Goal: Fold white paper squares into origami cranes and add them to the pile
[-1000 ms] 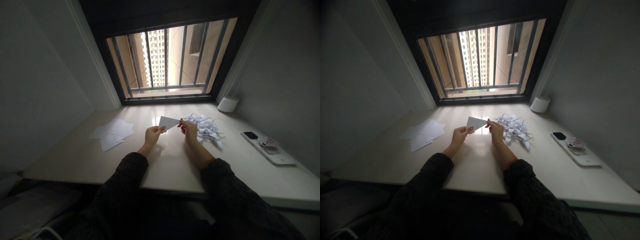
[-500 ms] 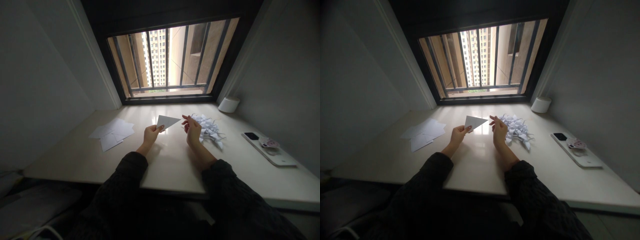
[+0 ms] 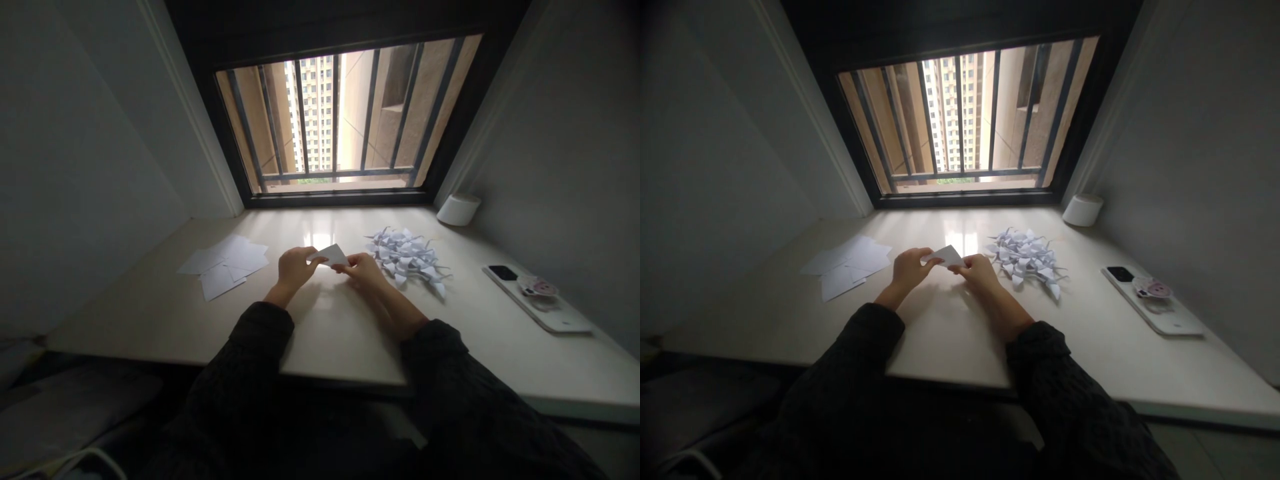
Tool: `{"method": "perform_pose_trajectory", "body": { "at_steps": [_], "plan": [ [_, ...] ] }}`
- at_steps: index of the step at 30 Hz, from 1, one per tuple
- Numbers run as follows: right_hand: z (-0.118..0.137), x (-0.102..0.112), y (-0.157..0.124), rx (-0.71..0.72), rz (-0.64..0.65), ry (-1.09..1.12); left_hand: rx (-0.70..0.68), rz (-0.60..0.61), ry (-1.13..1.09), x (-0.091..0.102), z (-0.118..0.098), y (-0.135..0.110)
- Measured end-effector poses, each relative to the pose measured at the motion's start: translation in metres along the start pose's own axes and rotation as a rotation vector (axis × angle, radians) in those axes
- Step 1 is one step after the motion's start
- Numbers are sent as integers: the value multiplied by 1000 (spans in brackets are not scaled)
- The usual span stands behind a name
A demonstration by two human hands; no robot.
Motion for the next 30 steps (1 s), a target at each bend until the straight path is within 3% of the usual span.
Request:
{"method": "perform_pose_trajectory", "body": {
  "at_steps": [5, 10, 18, 23, 30],
  "plan": [
    [-6, 2, 2, -21, -80, 241, 113, -100, -360, -2, 18, 2],
    [-10, -13, 3, -70, -50, 460, 187, 88, -752, -39, 32, 5],
    [-7, -25, -1, -87, -14, 545, 325, 114, -788, -48, 34, -5],
    [-5, -29, -2, -86, 9, 538, 403, 91, -946, -52, 39, -7],
    [0, -34, -6, -115, 30, 491, 481, -61, -1040, -32, 51, -2]
  ]
}}
Point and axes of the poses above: each hand's wrist, its own y-axis towards the middle knuckle, its own x-axis out of the back of the hand, z = x × y, the point moved 9 cm from there along y, towards the middle knuckle, and after that the axes turned 9 degrees about z, right-handed, at the moved point
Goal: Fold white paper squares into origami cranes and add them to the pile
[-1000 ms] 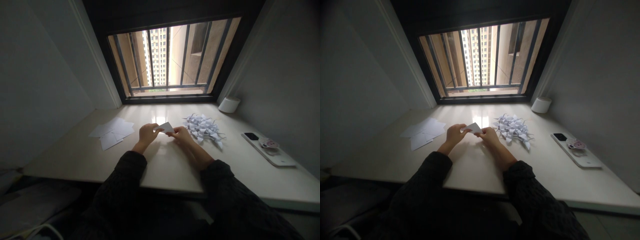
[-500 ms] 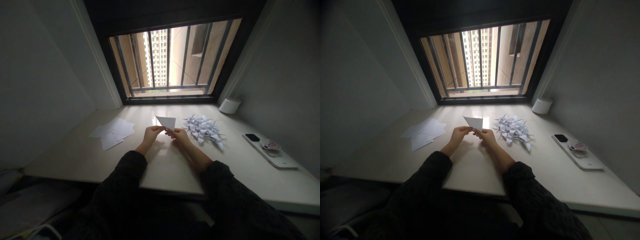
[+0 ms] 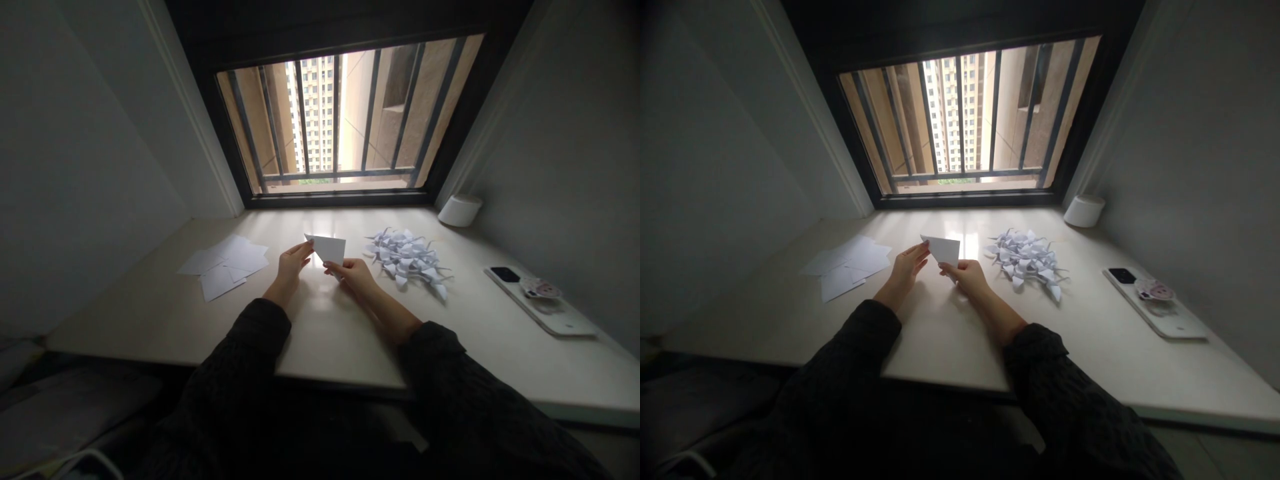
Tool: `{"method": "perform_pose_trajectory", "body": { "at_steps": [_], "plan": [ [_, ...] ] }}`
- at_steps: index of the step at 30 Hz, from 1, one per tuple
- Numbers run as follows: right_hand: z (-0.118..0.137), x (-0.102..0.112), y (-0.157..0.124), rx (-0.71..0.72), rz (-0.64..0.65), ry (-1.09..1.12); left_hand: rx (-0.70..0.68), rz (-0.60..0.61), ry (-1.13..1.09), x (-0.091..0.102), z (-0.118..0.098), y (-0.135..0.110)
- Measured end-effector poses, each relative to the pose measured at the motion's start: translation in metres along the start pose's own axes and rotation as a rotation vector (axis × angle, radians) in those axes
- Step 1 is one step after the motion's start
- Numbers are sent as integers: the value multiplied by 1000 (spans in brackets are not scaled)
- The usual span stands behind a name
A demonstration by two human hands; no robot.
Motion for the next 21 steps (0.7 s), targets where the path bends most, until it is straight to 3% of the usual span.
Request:
{"method": "perform_pose_trajectory", "body": {
  "at_steps": [5, 21],
  "plan": [
    [1, -3, -1, 3, 4, -5, -13, -81, -24, 9, -9, -2],
    [0, -6, 3, 43, 30, 3, -71, -154, -15, 15, -10, -5]
  ]
}}
Point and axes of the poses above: each hand's wrist, its own y-axis towards the middle knuckle, its own x-axis out of the back of the hand, z = x × y, the point moved 9 cm from there along y, towards the middle knuckle, and after that the axes turned 9 degrees about z, right-handed, at the moved point
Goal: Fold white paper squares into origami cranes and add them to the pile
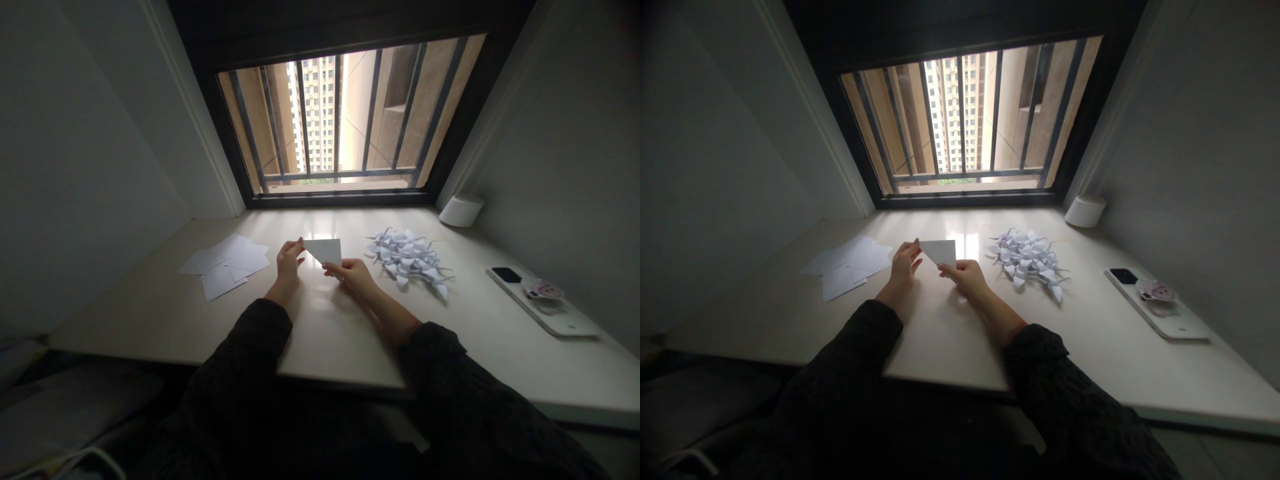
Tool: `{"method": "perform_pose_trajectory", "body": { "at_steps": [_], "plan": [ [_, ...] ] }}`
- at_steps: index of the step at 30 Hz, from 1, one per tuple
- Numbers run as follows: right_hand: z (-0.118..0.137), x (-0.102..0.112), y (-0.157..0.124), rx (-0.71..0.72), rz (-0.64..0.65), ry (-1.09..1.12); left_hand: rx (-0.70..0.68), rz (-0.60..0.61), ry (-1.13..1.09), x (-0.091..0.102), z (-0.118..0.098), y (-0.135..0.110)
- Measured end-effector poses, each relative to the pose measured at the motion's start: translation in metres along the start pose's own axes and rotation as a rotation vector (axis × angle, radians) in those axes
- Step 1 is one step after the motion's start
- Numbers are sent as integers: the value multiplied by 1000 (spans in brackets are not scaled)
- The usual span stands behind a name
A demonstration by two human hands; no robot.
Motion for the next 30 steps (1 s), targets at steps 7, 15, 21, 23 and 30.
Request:
{"method": "perform_pose_trajectory", "body": {
  "at_steps": [7, 15, 21, 23, 30],
  "plan": [
    [-1, 4, -1, -37, -16, -15, -58, 41, 109, -2, -3, 4],
    [1, 12, -1, -63, 16, -91, -75, -125, 109, 25, -9, 12],
    [9, 18, 2, 21, 35, -212, -498, -2, 510, -5, -61, -14],
    [10, 20, 2, 37, 46, -222, -544, 133, 590, -24, -65, -22],
    [13, 27, 4, 49, 34, -184, -515, 212, 622, -33, -61, -22]
  ]
}}
Point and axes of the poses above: each hand's wrist, its own y-axis towards the middle knuckle, its own x-axis out of the back of the hand, z = x × y, the point moved 9 cm from there along y, towards the middle knuckle, and after that the axes turned 9 degrees about z, right-handed, at the moved point
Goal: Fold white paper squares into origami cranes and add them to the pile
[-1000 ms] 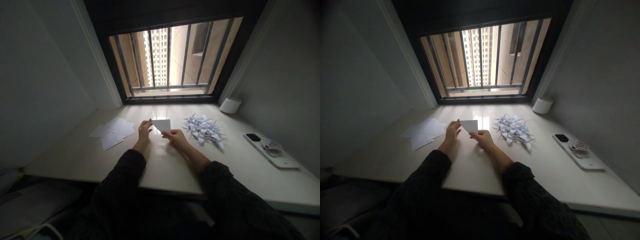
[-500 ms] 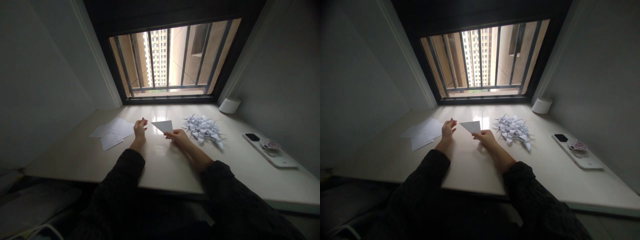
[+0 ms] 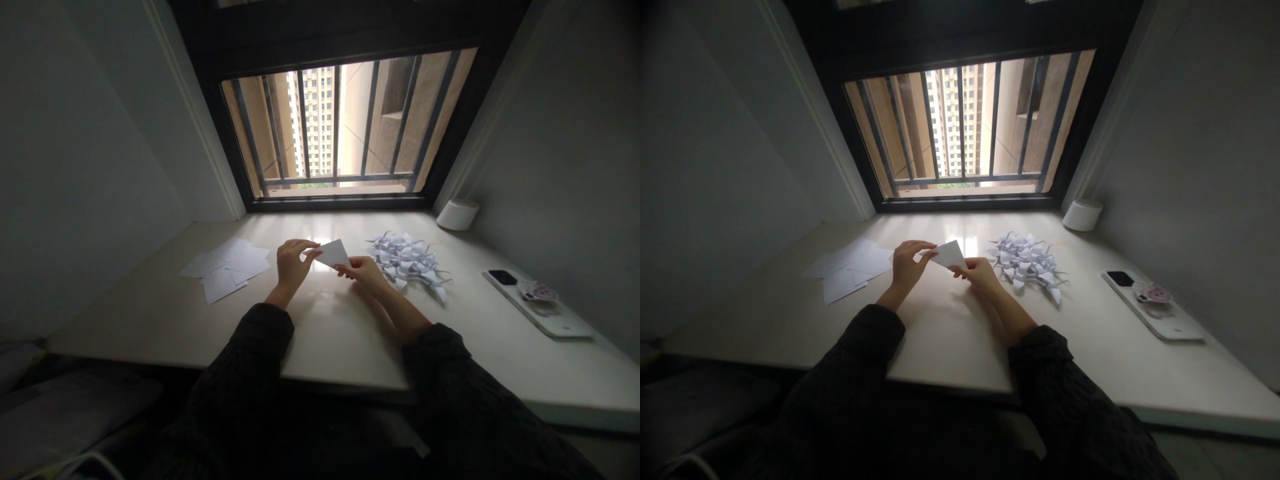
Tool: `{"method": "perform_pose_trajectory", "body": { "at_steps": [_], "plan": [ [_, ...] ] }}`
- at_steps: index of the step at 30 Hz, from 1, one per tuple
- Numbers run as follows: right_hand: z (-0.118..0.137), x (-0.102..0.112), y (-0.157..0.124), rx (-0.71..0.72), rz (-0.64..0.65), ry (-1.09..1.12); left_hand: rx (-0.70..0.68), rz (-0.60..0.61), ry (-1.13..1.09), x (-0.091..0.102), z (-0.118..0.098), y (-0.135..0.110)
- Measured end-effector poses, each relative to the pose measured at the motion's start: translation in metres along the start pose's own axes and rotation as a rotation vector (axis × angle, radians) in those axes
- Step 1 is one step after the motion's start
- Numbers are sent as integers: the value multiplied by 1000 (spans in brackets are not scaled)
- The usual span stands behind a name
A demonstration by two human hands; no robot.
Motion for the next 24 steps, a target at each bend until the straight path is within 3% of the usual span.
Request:
{"method": "perform_pose_trajectory", "body": {
  "at_steps": [10, 17, 24],
  "plan": [
    [1, 0, 1, 13, 20, 42, -51, 16, 48, 0, -3, -2],
    [23, 0, -5, 130, -25, 127, 40, -73, -78, 5, 2, -3],
    [28, -12, -6, 72, 205, 177, 168, 3, -193, -3, 39, 4]
  ]
}}
Point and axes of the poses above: each hand's wrist, its own y-axis towards the middle knuckle, its own x-axis out of the back of the hand, z = x × y, the point moved 9 cm from there along y, towards the middle knuckle, and after that the axes turned 9 degrees about z, right-handed, at the moved point
